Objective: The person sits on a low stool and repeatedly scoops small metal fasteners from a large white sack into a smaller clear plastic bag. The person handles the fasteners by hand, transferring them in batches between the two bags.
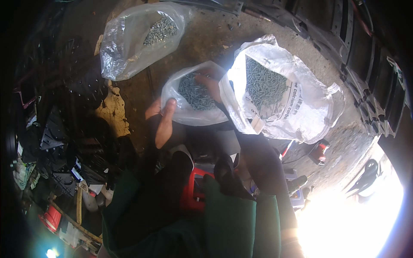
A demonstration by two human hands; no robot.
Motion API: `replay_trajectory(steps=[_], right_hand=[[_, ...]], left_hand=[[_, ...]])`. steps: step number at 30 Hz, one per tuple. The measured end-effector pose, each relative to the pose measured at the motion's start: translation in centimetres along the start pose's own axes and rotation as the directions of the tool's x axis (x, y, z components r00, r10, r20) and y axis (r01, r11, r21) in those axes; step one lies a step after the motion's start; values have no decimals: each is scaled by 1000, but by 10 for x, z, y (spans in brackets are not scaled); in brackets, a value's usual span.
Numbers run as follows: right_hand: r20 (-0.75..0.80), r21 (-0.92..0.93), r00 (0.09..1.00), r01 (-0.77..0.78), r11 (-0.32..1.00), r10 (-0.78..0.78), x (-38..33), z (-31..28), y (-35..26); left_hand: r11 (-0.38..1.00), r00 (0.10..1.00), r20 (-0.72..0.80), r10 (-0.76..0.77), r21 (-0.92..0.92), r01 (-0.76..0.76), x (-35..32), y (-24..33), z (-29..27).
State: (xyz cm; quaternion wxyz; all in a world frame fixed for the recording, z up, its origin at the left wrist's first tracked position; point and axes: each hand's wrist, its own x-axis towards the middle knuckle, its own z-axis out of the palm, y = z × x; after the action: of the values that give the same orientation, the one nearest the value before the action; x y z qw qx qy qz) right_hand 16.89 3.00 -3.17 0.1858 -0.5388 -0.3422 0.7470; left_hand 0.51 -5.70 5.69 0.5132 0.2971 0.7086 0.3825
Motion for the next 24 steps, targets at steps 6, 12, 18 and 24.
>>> replay_trajectory(steps=[6,12,18,24], right_hand=[[258,641,960,-257,723,112,-11,9,-3],[331,814,943,-271,514,-26,-19,20,13],[88,850,996,-67,522,-16,-52,32,7],[36,512,992,88,855,-124,-87,47,-15]], left_hand=[[947,997,-48,-61,313,73,10,1,-32],[716,845,31,533,516,-470,-24,11,-16],[855,945,231,-231,-415,310,-22,4,20],[169,756,626,-192,-738,654,15,-27,11]])
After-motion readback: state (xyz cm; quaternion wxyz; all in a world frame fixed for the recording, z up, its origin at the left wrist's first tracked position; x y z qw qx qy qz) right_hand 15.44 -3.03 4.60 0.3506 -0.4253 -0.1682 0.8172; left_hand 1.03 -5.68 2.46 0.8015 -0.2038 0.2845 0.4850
